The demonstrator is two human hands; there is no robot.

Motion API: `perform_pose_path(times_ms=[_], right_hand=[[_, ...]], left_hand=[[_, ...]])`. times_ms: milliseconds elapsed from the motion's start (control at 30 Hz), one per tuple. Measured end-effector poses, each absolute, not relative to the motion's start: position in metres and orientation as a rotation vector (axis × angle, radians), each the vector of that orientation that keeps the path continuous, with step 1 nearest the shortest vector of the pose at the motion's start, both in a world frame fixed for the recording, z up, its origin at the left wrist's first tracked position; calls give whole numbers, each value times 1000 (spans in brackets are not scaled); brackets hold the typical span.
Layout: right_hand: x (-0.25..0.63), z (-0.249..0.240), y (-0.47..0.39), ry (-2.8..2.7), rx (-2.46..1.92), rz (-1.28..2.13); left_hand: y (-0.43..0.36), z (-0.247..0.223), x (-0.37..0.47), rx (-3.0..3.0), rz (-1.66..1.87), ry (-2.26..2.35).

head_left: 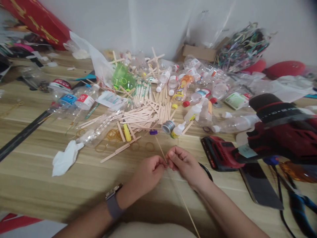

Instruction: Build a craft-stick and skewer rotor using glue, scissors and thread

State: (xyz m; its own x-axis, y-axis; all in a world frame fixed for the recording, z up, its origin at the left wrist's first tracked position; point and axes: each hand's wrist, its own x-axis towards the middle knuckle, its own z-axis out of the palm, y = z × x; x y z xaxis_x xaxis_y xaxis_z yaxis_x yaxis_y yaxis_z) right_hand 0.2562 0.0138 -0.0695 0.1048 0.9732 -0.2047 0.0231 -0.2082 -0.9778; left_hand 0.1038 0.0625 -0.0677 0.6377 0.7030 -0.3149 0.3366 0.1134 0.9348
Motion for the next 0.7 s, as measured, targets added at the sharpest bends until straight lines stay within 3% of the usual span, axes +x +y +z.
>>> perform_pose_path(times_ms=[333, 567, 700], right_hand=[[262, -62, -2, -1469, -1459, 940], [255, -63, -22, -2261, -1416, 113], [254, -67, -15, -2230, -1324, 149]], left_hand=[[63, -65, 98, 1050, 254, 975], [61, -67, 99, 799, 197, 896], [59, -74, 99, 813, 223, 887]])
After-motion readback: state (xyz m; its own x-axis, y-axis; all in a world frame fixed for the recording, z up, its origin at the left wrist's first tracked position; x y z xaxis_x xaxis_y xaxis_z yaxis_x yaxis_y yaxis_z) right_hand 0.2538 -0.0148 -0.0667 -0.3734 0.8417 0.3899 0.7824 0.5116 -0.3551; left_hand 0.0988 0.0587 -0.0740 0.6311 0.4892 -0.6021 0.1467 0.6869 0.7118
